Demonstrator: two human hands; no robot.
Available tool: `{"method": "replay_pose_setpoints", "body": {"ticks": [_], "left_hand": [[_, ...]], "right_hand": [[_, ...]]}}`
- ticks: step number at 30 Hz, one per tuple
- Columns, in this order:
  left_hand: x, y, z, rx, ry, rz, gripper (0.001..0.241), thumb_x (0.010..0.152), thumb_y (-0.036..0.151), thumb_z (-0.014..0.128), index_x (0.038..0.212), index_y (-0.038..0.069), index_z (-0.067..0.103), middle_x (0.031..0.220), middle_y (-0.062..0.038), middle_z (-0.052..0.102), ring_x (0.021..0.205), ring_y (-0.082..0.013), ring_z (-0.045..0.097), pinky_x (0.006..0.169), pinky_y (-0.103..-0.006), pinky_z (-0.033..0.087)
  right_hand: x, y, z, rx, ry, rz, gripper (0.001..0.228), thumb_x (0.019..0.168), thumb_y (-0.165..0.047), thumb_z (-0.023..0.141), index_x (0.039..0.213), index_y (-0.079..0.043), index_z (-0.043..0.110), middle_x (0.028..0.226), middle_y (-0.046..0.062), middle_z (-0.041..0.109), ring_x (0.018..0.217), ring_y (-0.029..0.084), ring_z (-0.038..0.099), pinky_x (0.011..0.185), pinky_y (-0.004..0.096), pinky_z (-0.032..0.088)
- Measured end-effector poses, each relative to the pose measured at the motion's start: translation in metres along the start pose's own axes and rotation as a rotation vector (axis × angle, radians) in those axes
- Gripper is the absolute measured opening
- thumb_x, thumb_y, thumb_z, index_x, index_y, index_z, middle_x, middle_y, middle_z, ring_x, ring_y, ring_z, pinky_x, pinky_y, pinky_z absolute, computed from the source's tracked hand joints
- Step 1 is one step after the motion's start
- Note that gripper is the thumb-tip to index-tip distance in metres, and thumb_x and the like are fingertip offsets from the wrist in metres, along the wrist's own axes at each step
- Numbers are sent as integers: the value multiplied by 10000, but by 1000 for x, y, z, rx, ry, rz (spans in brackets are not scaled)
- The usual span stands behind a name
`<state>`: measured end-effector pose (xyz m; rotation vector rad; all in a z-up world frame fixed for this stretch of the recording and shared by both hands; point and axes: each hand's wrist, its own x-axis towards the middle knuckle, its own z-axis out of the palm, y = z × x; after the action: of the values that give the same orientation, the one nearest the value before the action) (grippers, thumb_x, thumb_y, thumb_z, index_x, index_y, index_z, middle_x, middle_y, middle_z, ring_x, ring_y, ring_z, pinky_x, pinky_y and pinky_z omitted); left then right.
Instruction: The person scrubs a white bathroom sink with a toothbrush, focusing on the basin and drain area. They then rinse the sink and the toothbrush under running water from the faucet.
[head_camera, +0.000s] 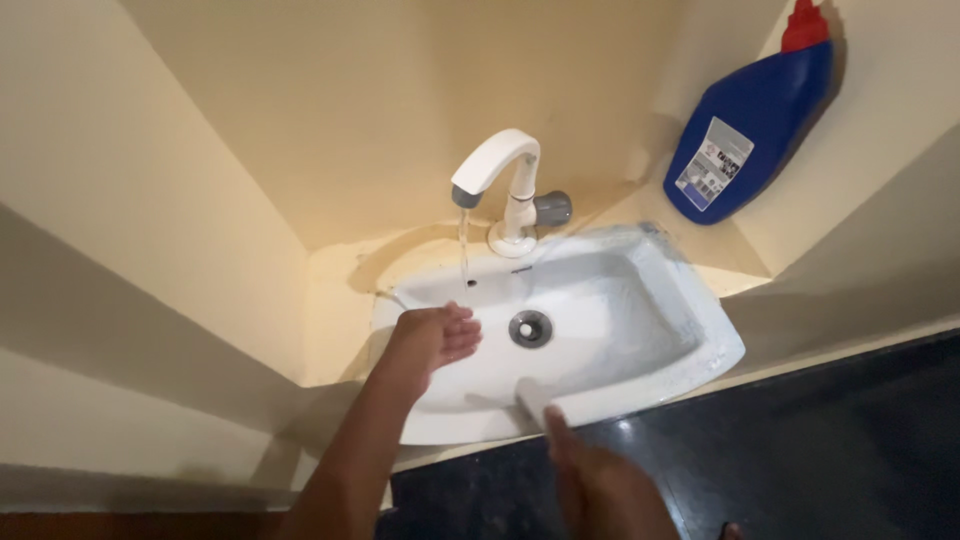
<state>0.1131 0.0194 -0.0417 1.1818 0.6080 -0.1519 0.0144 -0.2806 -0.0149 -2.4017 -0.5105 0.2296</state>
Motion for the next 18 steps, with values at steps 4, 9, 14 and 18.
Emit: {"method": "replay_pose_setpoints", "body": {"ticks": [4,9,14,18], "left_hand": [[82,5,4,-463,-9,-88,254,1027,83,400,1065,-88,583,969,-193,651,889,-307,671,909,-467,604],[108,10,8,-520,37,-155,204,1011,18,437,1075,-115,578,920,-171,618,859,-283,641,916,-474,608],[46,7,69,-155,-130,-158,163,990,14,551,1041,-111,643,930,-187,672,835,-290,717,865,-417,635],[-24,-2,133,280,-378,-224,259,994,139,547,1004,-90,667,940,-208,732,821,-290,745,814,-395,636]], "right_hand": [[10,-8,-34,74,-31,229,520,930,-261,681,1444,-312,632,923,269,736,779,344,785,755,455,594],[5,0,-54,98,-115,409,517,991,-311,631,1503,-309,556,783,230,781,680,249,806,700,372,608],[0,15,-45,221,90,151,459,937,-229,651,1390,-160,636,827,256,767,713,186,804,639,365,595],[-2,26,-62,82,-32,308,497,957,-277,629,1452,-244,611,790,211,769,620,220,777,649,384,595]]}}
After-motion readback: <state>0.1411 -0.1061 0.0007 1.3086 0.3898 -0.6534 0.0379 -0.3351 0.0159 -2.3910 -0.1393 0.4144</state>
